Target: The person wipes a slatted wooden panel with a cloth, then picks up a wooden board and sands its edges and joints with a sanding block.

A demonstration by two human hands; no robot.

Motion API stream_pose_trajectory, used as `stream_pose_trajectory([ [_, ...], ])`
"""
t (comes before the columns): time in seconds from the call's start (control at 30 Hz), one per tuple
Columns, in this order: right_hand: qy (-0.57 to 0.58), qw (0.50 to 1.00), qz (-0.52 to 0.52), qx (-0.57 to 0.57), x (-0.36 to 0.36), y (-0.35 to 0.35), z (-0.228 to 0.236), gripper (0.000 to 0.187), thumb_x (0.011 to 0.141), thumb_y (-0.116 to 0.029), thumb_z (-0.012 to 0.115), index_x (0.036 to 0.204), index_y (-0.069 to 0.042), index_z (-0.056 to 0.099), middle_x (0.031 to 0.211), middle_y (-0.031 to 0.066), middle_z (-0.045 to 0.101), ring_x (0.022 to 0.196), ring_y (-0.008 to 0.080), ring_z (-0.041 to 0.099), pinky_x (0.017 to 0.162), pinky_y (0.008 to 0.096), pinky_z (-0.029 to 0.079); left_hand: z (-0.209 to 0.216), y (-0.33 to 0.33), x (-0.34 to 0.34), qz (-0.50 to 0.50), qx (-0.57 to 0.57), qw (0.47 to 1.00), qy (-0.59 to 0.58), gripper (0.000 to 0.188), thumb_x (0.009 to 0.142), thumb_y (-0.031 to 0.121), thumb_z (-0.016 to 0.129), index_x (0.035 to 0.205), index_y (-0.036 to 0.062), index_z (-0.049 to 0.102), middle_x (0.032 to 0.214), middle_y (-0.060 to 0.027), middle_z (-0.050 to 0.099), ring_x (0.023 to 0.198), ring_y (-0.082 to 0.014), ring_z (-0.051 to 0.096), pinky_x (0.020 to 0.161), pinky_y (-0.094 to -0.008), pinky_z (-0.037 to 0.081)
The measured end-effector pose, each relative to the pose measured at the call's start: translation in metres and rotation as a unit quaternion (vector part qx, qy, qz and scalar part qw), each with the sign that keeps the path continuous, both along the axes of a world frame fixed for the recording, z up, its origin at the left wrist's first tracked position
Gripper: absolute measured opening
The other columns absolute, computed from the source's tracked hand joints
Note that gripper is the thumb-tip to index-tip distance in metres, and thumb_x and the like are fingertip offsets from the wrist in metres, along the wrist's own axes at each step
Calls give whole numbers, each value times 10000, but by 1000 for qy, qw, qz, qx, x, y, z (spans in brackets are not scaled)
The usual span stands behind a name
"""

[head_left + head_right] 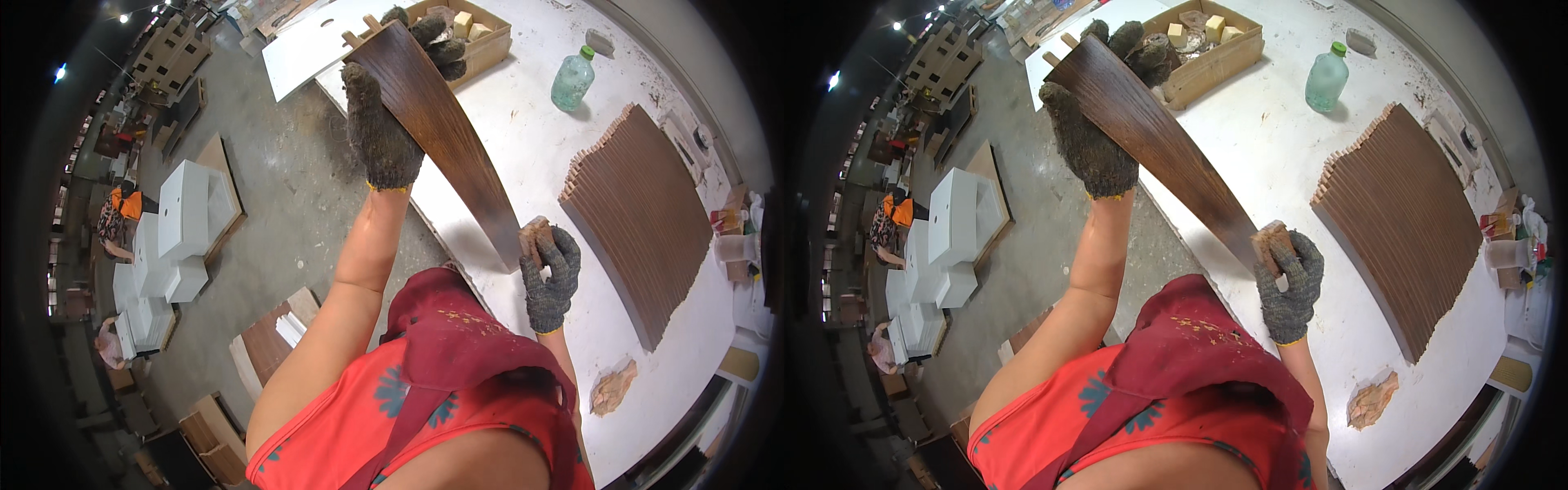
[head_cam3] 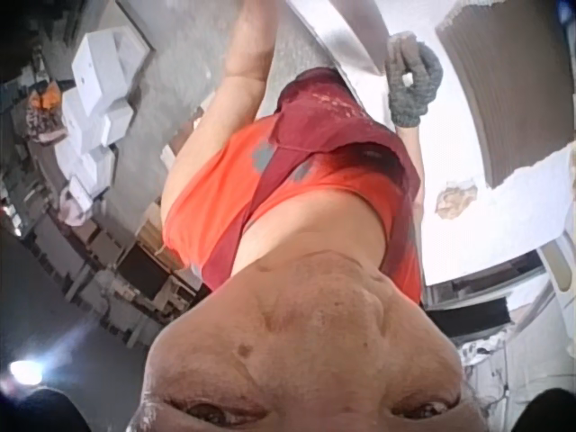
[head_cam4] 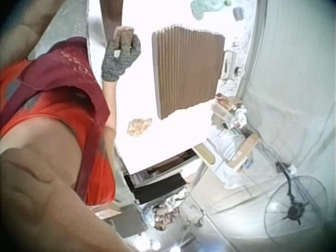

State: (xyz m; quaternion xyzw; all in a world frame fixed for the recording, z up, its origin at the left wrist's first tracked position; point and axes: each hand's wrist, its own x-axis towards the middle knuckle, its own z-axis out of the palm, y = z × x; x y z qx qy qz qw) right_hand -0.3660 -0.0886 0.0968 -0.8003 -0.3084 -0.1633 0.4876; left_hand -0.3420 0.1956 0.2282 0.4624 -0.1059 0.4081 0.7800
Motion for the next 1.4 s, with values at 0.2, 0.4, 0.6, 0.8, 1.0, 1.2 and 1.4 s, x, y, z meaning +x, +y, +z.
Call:
stream_pose_trajectory([
  [0.2,3,999,31,26,6,14,20,509,735,-12,803,1210,-120,654,1276,166,585,1165,340,573,986,434,483,3,1,-8,74,84,994,0,670,1021,511,437,1430,-19,424,1362,-195,556,1200,-275,579,1038,-430,483],
  [0.4,31,997,1,67,2,1,12,493,765,-19,801,1229,-101,658,1264,149,605,1162,305,589,946,396,509,-26,4,-13,179,74,981,-4,438,1021,275,559,1378,27,504,1322,-104,595,1198,-193,580,1041,-362,486],
  [0.6,195,961,-63,187,4,-20,-1,460,813,-16,771,1253,-84,658,1289,102,609,1119,203,605,867,313,535,-25,-6,-12,101,137,985,35,480,1018,374,546,1356,34,524,1234,-117,631,1104,-201,632,1013,-361,498],
  [0.8,34,992,-3,122,19,8,55,469,789,-39,795,1236,-100,670,1310,115,597,1147,244,602,885,321,537,0,-25,-10,-64,35,997,4,925,918,669,528,1455,-67,370,1133,-151,641,1002,-241,649,872,-383,557],
  [1.0,-69,995,42,67,32,27,100,468,729,-119,848,1175,-120,708,1288,141,602,1160,296,591,985,399,489,13,-27,-4,-71,77,994,-42,795,954,575,555,1440,-33,398,1193,-187,633,1053,-306,648,935,-428,547],
  [1.2,85,990,-73,86,17,-16,40,441,791,-93,809,1212,-96,680,1296,111,619,1169,254,602,953,362,519,23,18,9,-16,126,989,-68,579,1029,402,508,1416,-21,423,1269,-220,616,1124,-303,649,987,-403,539],
  [1.4,199,956,-179,117,-24,-85,-31,426,825,-41,767,1237,-45,661,1246,97,645,1123,213,616,961,334,504,-40,-14,20,-347,-174,915,-112,750,975,555,535,1453,-6,393,1295,-201,585,1101,-264,633,995,-392,505],
])
